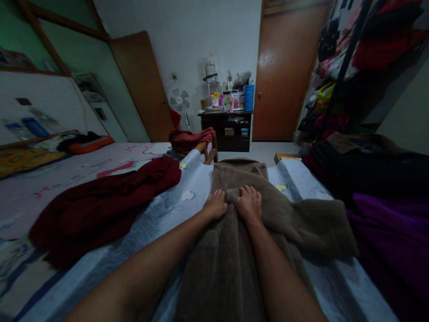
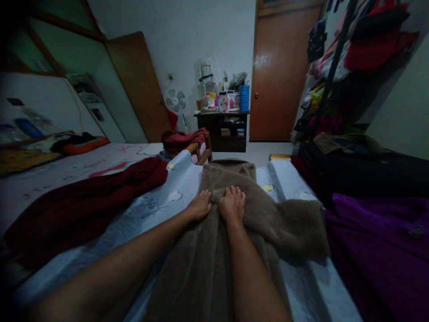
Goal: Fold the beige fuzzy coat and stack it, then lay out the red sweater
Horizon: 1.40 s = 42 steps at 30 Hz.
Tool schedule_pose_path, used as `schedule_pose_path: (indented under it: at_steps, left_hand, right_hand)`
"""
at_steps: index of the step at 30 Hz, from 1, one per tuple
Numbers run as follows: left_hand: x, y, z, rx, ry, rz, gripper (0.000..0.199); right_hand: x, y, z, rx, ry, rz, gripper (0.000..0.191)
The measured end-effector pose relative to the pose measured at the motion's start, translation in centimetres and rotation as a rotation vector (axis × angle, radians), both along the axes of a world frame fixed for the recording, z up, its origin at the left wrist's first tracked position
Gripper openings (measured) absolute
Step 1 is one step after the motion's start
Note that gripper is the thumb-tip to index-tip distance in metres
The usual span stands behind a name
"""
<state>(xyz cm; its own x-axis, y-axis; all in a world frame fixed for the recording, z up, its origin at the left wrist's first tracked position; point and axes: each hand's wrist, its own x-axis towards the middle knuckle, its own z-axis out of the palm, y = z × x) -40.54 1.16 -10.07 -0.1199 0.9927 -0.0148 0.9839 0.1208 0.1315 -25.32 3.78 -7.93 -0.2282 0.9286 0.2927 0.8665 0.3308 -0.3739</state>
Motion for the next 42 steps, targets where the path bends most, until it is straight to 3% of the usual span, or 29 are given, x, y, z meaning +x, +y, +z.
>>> schedule_pose_path:
  at_steps: [5, 21, 28, 32, 35, 42]
  left_hand:
    - [1.4, -2.4, -0.5, 0.130, 0.096, -0.018, 0.056]
    - [1.8, -2.6, -0.4, 0.213, 0.130, 0.000, 0.056]
    - [1.7, -2.7, -0.5, 0.232, 0.128, -0.002, 0.055]
    - [1.6, -2.7, -0.7, 0.233, 0.130, -0.015, 0.054]
    - [1.5, -2.6, -0.7, 0.243, 0.115, -0.020, 0.053]
    - [1.1, -2.3, -1.0, 0.258, 0.052, -0.007, 0.052]
  right_hand:
    - [0.0, 0.1, -0.2, 0.008, -0.017, 0.007, 0.046]
    - [0.1, 0.2, -0.3, 0.025, -0.022, -0.002, 0.046]
    - [-0.3, -0.2, 0.7, -0.007, -0.006, -0.001, 0.047]
    - [-0.6, -0.8, 1.4, 0.055, -0.024, 0.123, 0.054]
    - [-0.4, -0.9, 1.3, -0.011, -0.106, 0.241, 0.052]
    - [0.1, -0.4, 0.7, -0.114, -0.202, 0.263, 0.052]
